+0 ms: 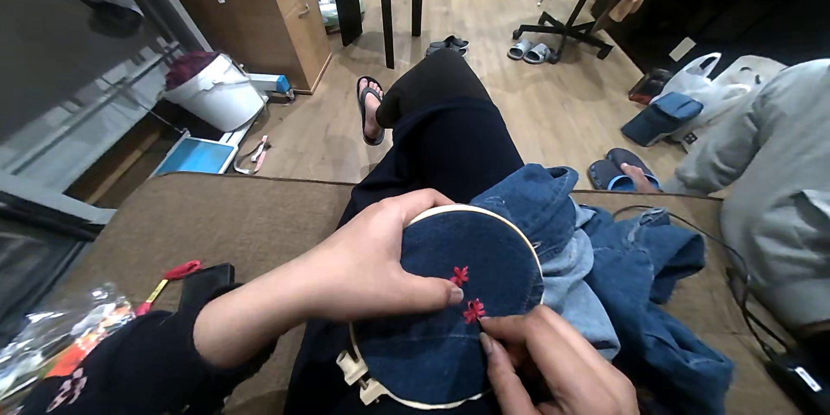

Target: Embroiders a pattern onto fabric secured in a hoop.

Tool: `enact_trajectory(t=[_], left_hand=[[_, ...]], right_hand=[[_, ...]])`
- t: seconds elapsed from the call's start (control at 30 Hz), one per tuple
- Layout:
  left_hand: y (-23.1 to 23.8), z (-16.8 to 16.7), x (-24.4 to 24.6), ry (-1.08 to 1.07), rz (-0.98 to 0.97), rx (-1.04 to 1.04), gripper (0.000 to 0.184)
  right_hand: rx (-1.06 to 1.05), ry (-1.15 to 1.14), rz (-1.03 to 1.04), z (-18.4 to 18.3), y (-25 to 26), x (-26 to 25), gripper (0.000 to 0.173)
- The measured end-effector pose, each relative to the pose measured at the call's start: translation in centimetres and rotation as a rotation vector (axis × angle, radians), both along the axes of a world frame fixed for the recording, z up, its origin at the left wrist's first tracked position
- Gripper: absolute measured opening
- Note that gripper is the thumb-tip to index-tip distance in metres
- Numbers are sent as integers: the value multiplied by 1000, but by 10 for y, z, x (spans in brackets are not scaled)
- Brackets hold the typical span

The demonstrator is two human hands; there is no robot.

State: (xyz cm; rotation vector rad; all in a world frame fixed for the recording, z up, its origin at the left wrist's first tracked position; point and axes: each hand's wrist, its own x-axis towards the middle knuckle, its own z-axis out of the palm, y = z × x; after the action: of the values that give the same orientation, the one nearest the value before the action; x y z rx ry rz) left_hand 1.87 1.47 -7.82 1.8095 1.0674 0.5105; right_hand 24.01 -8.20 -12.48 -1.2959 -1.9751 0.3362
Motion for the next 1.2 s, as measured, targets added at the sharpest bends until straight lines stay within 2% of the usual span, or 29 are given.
enact_trajectory(t=[0.13, 0.3, 0.43, 0.73, 0.8, 0.93, 1.2], left_hand=[[4, 2, -8, -193, -118, -228, 49], [7, -2, -14, -279, -187, -335, 52], [12, -8, -20, -369, -298, -392, 61], [10, -9, -22, -356, -211, -452, 64], [12, -8, -24, -374, -261, -481, 60], [15, -14, -29, -406, -292, -580, 34], [13, -20, -33, -454, -259, -636, 27]], right_hand=[[9, 18, 1, 0, 0, -1, 11], [25, 21, 2, -3, 1, -2, 11], [30, 8, -1, -2, 0, -3, 11], [34, -11, -2, -6, 3, -3, 12], [30, -18, -2, -7, 3, -3, 12], [8, -11, -3, -6, 3, -2, 13], [8, 51, 39, -7, 5, 0, 12]])
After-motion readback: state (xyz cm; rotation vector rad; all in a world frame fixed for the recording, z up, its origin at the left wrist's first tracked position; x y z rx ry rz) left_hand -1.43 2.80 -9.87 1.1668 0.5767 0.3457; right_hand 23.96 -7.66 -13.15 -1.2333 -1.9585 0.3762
